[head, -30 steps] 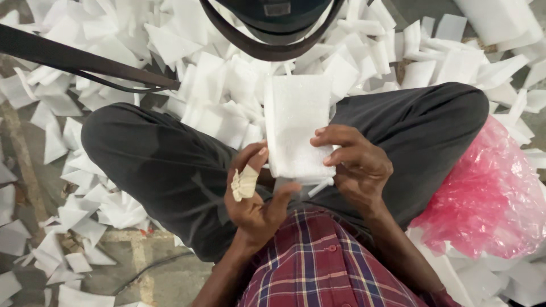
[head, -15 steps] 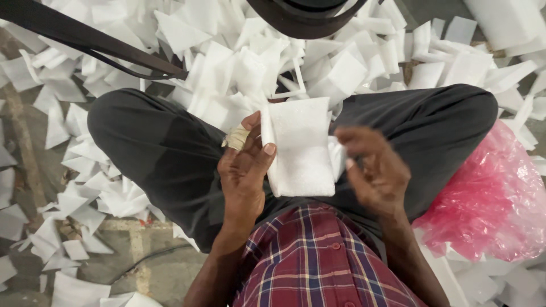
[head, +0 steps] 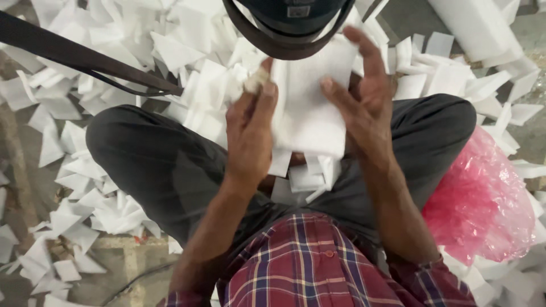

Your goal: The person sits cross-legged on the floor and repeatedly folds white foam sheets into compact bundles by hand. The person picks up sheets, folds them multiple times, and places the finished bundles on a growing pile in front of them.

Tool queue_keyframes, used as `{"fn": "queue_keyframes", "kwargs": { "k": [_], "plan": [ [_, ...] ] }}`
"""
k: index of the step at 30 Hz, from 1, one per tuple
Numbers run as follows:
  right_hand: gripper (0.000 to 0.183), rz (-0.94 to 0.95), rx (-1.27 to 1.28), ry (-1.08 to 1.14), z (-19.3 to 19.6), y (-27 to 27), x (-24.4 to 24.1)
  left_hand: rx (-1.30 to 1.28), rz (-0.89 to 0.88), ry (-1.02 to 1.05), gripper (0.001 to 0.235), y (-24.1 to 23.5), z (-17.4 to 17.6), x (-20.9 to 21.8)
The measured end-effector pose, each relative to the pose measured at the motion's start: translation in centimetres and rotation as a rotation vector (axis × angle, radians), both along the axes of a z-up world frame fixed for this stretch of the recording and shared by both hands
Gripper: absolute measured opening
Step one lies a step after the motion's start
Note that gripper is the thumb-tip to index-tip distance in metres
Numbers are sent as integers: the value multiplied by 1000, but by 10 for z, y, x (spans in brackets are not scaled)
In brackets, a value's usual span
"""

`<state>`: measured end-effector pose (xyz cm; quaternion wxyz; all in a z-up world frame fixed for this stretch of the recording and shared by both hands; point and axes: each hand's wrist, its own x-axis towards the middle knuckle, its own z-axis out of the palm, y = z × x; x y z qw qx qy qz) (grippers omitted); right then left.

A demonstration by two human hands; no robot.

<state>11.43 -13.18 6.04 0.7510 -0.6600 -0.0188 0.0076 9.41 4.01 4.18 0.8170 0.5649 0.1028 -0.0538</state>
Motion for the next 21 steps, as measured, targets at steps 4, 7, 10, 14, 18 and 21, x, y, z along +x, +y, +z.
{"fn": "queue_keyframes", "kwargs": {
  "k": [4, 7, 10, 14, 18, 21],
  "plan": [
    [56, 32, -64, -114, 5, 3, 16, 195, -25, 71, 42, 12, 1, 15],
    [52, 6, -131, -66, -6, 4, 3, 127, -49, -42, 36, 10, -7, 2],
    [50, -40, -152, 83, -26, 1, -20, -25, -65, -6, 43, 0, -24, -18],
    [47, -84, -140, 185, -49, -13, -59, 25, -122, 261, 43, -19, -50, -52],
    [44, -138, -283, 285, -59, -34, -106, -71, -246, 316, 45, -37, -65, -85],
    [44, -188, -257, 335, -60, -44, -126, -39, -334, 321, 52, -45, -62, -96]
  ]
}}
